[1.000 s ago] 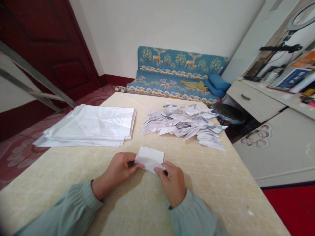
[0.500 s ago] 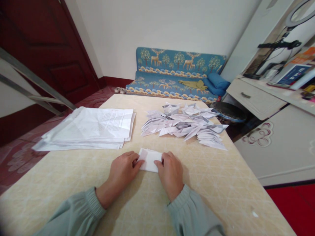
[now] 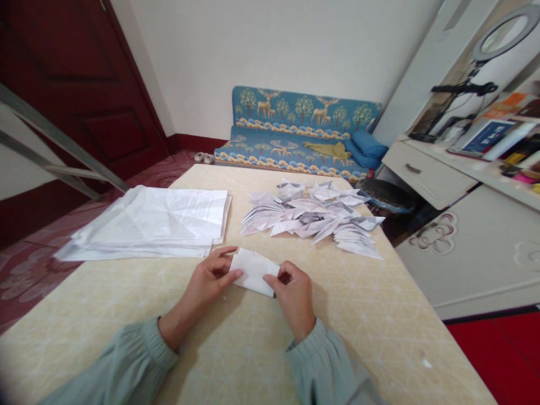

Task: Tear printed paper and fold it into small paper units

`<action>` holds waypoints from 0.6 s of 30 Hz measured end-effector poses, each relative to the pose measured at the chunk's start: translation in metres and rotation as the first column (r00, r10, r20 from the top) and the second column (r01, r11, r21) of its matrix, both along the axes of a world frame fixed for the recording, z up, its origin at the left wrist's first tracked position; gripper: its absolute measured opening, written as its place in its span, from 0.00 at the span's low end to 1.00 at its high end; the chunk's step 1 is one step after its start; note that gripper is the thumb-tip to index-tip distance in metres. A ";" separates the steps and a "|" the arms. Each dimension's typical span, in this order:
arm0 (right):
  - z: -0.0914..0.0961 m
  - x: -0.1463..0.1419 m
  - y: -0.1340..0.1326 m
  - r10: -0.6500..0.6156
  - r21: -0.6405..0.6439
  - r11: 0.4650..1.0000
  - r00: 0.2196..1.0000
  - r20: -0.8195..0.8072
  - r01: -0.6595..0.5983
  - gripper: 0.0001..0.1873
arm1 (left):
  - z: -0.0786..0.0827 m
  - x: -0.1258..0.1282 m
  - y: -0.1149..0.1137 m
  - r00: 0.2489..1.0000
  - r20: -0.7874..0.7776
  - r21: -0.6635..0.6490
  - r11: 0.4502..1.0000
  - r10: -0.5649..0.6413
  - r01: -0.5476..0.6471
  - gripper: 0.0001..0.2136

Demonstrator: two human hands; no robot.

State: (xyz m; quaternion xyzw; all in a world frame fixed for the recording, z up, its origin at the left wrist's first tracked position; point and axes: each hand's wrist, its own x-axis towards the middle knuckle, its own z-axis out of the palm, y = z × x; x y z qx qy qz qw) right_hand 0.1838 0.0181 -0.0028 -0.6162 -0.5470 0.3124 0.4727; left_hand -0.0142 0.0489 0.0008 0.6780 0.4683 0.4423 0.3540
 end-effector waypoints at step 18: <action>0.015 -0.007 -0.007 0.074 0.237 0.971 0.988 -0.133 -0.040 0.11 | 0.011 -0.001 -0.005 0.900 0.433 -0.262 0.962 0.049 0.074 0.07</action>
